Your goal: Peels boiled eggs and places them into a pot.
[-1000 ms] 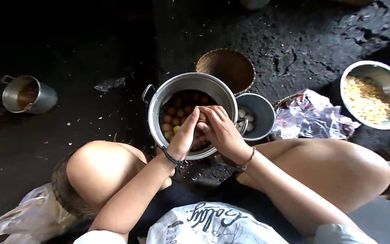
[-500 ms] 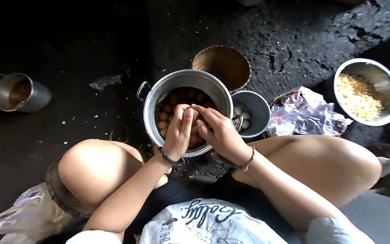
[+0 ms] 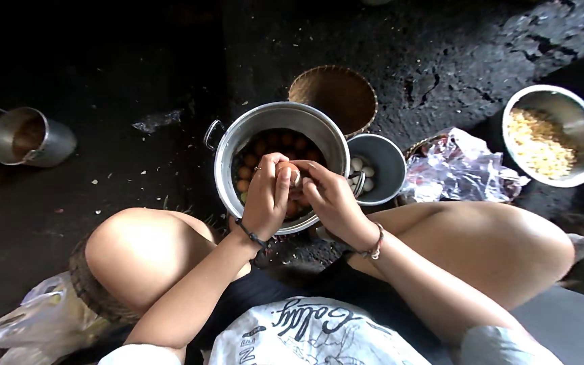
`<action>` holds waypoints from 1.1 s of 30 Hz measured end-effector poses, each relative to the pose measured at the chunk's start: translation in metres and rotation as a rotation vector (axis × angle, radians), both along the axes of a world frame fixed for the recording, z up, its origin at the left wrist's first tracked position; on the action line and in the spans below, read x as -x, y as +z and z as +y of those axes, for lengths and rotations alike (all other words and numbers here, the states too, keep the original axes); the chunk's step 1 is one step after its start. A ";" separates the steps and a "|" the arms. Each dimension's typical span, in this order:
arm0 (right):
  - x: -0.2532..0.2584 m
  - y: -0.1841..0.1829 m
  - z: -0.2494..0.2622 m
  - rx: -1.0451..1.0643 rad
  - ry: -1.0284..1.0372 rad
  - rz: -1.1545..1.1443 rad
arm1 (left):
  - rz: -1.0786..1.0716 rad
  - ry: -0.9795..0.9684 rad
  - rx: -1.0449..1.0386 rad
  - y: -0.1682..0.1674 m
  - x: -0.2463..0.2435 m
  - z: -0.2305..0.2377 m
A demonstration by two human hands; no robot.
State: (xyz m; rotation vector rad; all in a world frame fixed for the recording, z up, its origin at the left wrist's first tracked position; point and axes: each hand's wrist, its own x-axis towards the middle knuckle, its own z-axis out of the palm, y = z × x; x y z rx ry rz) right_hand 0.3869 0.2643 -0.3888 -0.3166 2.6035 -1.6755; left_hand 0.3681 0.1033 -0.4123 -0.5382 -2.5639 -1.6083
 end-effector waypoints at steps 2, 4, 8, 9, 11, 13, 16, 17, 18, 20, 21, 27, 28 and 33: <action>0.000 -0.001 -0.001 0.003 0.002 -0.002 | -0.010 -0.005 0.000 0.001 0.000 -0.001; 0.000 -0.001 0.000 0.024 0.000 -0.028 | -0.049 -0.025 -0.055 0.003 0.001 -0.002; 0.001 -0.003 0.001 0.052 -0.014 -0.039 | -0.237 -0.037 -0.279 0.007 0.000 -0.001; 0.002 -0.003 0.000 0.048 -0.015 -0.025 | -0.272 -0.040 -0.310 0.009 0.000 -0.001; 0.002 -0.004 0.000 0.053 0.003 0.011 | -0.307 -0.041 -0.324 0.011 0.000 -0.001; 0.003 -0.005 0.000 0.060 0.032 0.041 | -0.305 -0.016 -0.334 0.011 -0.002 0.000; 0.003 -0.008 0.000 0.044 0.050 0.098 | -0.279 -0.006 -0.350 0.009 -0.003 0.001; 0.003 -0.009 -0.001 0.024 0.045 0.122 | -0.277 -0.005 -0.349 0.008 -0.003 0.001; 0.003 -0.009 -0.001 0.000 0.043 0.140 | -0.277 -0.005 -0.346 0.008 -0.004 0.001; 0.002 -0.008 -0.004 -0.062 0.033 0.158 | -0.280 0.003 -0.346 0.007 -0.005 0.001; 0.000 -0.008 -0.006 -0.103 0.023 0.170 | -0.285 0.003 -0.344 0.006 -0.006 0.002; -0.005 -0.015 -0.009 -0.243 -0.052 0.224 | -0.309 0.002 -0.331 0.002 -0.010 0.007; -0.004 -0.016 -0.008 -0.229 -0.063 0.220 | -0.334 0.002 -0.343 0.002 -0.011 0.008; 0.009 -0.014 0.007 -0.089 -0.069 0.022 | -0.639 0.074 -0.586 -0.004 -0.007 0.006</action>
